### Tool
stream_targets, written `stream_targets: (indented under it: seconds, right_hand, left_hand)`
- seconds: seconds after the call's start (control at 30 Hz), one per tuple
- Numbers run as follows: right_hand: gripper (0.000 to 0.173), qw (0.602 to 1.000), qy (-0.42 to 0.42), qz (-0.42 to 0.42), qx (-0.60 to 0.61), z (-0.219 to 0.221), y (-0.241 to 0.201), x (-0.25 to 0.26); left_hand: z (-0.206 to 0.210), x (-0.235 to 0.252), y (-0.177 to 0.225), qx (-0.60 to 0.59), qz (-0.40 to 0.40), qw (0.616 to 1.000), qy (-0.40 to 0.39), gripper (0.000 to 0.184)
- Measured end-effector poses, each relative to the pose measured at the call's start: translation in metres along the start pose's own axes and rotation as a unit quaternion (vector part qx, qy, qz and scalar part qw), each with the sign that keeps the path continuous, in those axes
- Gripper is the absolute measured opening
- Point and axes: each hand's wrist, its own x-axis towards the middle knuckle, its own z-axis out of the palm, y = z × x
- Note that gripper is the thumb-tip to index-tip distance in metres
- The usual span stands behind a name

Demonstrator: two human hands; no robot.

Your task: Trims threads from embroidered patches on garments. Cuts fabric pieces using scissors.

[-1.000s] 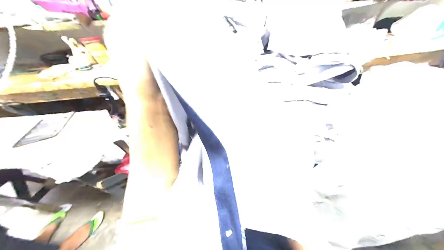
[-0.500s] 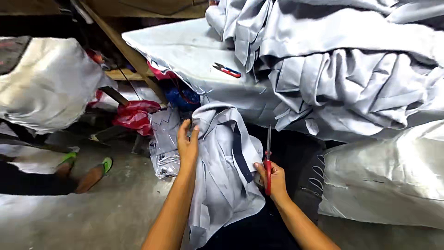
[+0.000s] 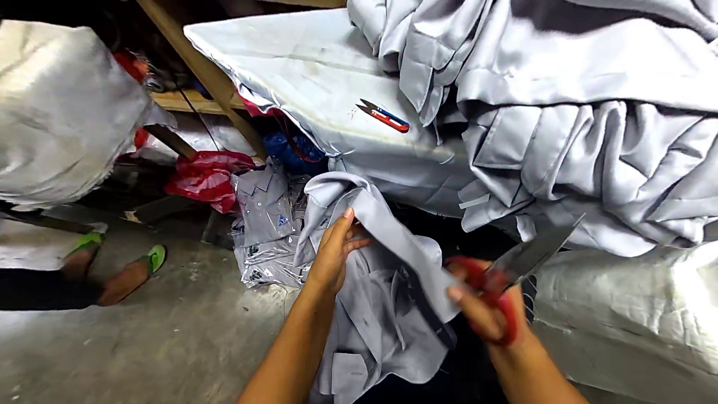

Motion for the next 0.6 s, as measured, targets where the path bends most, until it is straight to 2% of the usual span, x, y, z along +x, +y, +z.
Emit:
stream_targets:
  seconds: [0.07,0.13,0.23,0.3,0.37,0.4,0.5,0.6]
  right_hand:
    - [0.003,0.995,0.090,0.049,0.001,-0.021,0.002,0.013]
    - [0.006,0.986,0.148,0.073,-0.036,-0.038,-0.001,0.028]
    - [0.011,0.976,0.170,0.058,-0.120,-0.052,-0.007,0.045]
    - [0.009,0.971,0.149,0.025,-0.187,-0.060,-0.013,0.053]
    - [0.008,0.970,0.126,0.006,-0.210,-0.067,-0.020,0.060]
    - [0.008,0.971,0.118,0.002,-0.207,-0.070,-0.023,0.064]
    - [0.013,0.975,0.125,0.011,-0.186,-0.074,-0.025,0.072]
    - [0.015,0.973,0.140,0.024,-0.180,-0.074,-0.020,0.075]
  left_hand:
    - [-0.001,0.002,0.000,0.003,0.012,1.000,-0.010,0.053]
    - [0.000,0.000,0.006,0.007,0.023,0.999,-0.046,0.071]
    - [-0.001,-0.001,0.019,0.026,0.031,0.997,-0.070,0.090]
    - [-0.004,0.000,0.030,0.096,0.084,0.991,-0.045,0.083]
    - [-0.010,0.003,0.037,0.200,0.164,0.966,-0.001,0.060]
    - [-0.012,0.004,0.040,0.239,0.188,0.953,0.017,0.054]
    - [-0.011,0.005,0.055,0.304,0.199,0.931,0.032,0.060]
    - [-0.006,0.008,0.068,0.315,0.212,0.924,0.035,0.059]
